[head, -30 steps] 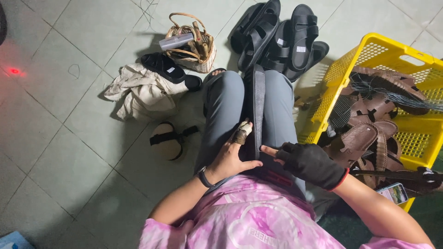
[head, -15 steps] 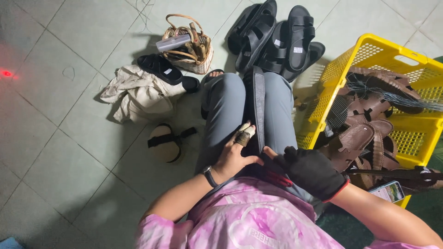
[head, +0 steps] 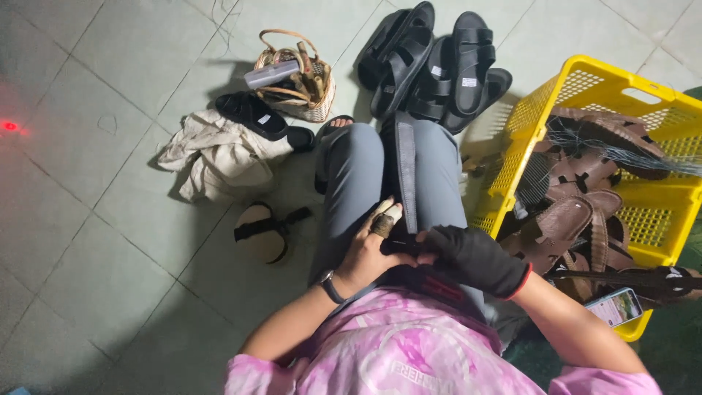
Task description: Hand-sewing a strap onto a sandal using a needle and thread.
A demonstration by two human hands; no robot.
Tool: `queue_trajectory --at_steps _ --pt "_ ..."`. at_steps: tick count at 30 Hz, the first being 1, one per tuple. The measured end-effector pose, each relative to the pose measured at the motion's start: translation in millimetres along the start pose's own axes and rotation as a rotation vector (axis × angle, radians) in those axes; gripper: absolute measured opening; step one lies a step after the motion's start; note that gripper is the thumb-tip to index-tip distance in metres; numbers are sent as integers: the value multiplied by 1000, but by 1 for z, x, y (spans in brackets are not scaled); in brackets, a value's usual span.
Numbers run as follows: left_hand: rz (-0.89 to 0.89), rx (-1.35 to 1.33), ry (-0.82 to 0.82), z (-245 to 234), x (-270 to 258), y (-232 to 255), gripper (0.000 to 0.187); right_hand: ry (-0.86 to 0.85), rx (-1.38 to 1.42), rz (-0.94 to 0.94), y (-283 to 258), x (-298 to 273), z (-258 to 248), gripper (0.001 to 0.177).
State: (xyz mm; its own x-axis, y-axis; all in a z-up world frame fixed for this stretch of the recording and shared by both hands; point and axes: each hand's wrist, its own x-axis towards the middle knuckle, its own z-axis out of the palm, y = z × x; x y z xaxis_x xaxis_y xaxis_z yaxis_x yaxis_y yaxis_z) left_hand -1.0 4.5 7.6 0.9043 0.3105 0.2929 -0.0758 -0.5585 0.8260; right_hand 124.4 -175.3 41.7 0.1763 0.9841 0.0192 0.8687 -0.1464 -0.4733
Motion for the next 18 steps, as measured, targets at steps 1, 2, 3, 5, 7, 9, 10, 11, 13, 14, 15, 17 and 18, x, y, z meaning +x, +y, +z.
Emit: queue_trajectory --at_steps 1,2,3,5,7,9,10,11,13,14,15,17,18 --pt "9 -2 -5 -5 0 1 98 7 -4 6 -7 11 -18 54" --pt "-23 -33 -40 -10 1 2 98 -28 245 244 -13 21 -36 45" --pt "-52 -71 -80 -13 2 4 97 -58 493 487 -19 28 -55 36" --pt "-82 -95 -152 -23 4 7 97 128 595 618 21 22 -20 28" --pt "-107 -122 -238 -33 10 15 97 333 692 752 68 18 13 23" --pt "-161 -207 -267 -47 19 26 91 1026 996 878 124 22 45 16" --pt "-147 -213 -283 -48 17 25 91 1047 988 886 153 9 56 16" --pt "-102 -234 -229 -50 17 23 80 1157 693 967 184 -1 65 17" --pt "-55 -256 -174 -51 16 17 69 1251 389 1034 225 -22 69 23" --pt "-90 -295 -178 -49 15 12 67 1077 321 1215 235 -32 65 31" --pt "-130 -329 -182 -49 12 8 66 888 257 1384 243 -40 63 39" --pt "-128 -306 -179 -47 16 9 60 503 186 1480 245 -42 47 41" --pt "-125 -286 -178 -46 16 9 53 115 105 1544 245 -42 39 48"
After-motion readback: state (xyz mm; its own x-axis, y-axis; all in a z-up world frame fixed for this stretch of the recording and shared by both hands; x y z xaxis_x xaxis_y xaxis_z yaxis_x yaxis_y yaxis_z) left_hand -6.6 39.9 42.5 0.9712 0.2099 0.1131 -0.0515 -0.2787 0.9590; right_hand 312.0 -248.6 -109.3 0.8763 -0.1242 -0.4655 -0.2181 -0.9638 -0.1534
